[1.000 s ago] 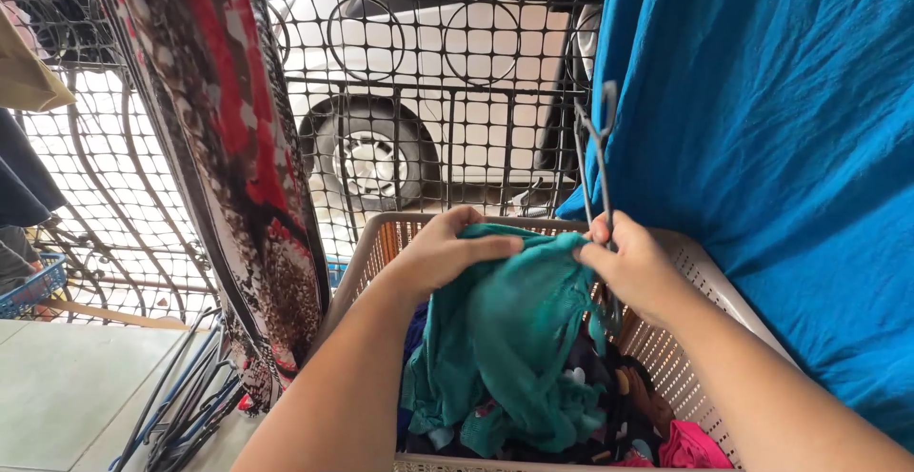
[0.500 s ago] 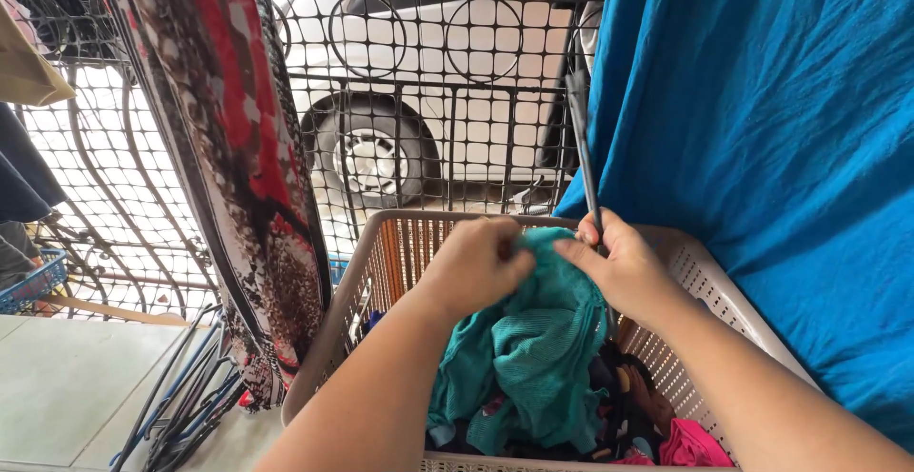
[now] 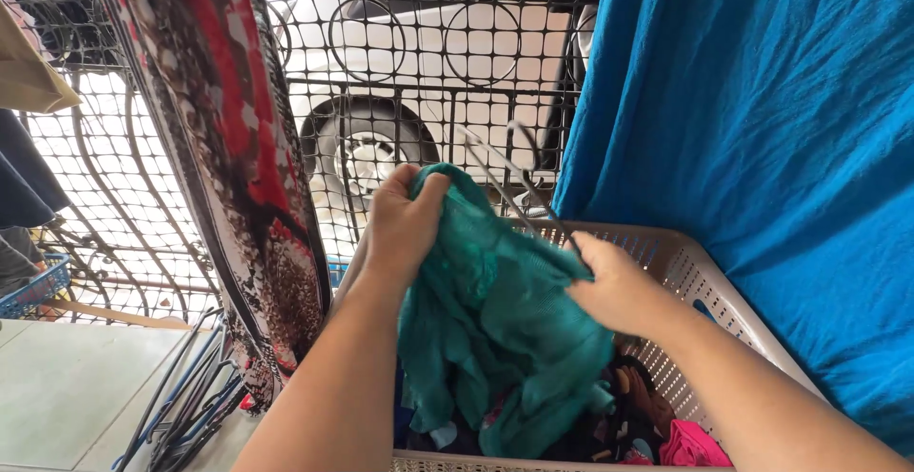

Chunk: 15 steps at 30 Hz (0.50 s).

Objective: Taking clothes from a basket and hanging them on a rack using hangers.

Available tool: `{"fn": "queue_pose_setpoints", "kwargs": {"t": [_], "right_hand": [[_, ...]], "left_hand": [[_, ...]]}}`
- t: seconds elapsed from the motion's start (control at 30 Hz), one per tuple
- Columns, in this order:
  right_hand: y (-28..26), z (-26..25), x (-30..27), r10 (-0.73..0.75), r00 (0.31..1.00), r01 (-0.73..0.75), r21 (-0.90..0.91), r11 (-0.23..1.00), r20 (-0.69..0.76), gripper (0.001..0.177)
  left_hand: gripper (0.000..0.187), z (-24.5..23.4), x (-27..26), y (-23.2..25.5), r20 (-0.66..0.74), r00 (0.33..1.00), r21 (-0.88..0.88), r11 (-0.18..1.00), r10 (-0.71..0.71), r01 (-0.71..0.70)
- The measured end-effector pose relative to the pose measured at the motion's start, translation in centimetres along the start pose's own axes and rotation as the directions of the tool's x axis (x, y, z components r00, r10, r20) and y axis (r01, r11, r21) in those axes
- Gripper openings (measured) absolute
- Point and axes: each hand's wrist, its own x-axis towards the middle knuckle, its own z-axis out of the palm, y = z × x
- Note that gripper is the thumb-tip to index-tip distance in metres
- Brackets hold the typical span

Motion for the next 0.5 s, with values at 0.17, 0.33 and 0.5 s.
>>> {"fn": "queue_pose_setpoints", "kwargs": {"t": [0.17,0.33,0.5], "right_hand": [[-2.0,-1.4,-0.7,-0.099,0.994,0.098,-0.023,0.995,-0.055,0.053],[2.1,-1.4,0.7,-0.034,0.968,-0.01,-0.175,0.985,-0.248,0.034],[0.6,-2.2,0.3,-0.091,0.948,0.092,-0.012,0.996,-0.304,0.042]], "left_hand": [[0.018,-0.8,0.3,0.0,-0.086,0.989,0.11,0.988,0.117,-0.108],[0.028,-0.7,-0.5,1.6,0.058,0.997,-0.055,0.997,0.055,-0.052],[0.032,-1.6,-0.1,-0.6,0.118,0.993,0.028,0.999,0.015,-0.019]]}}
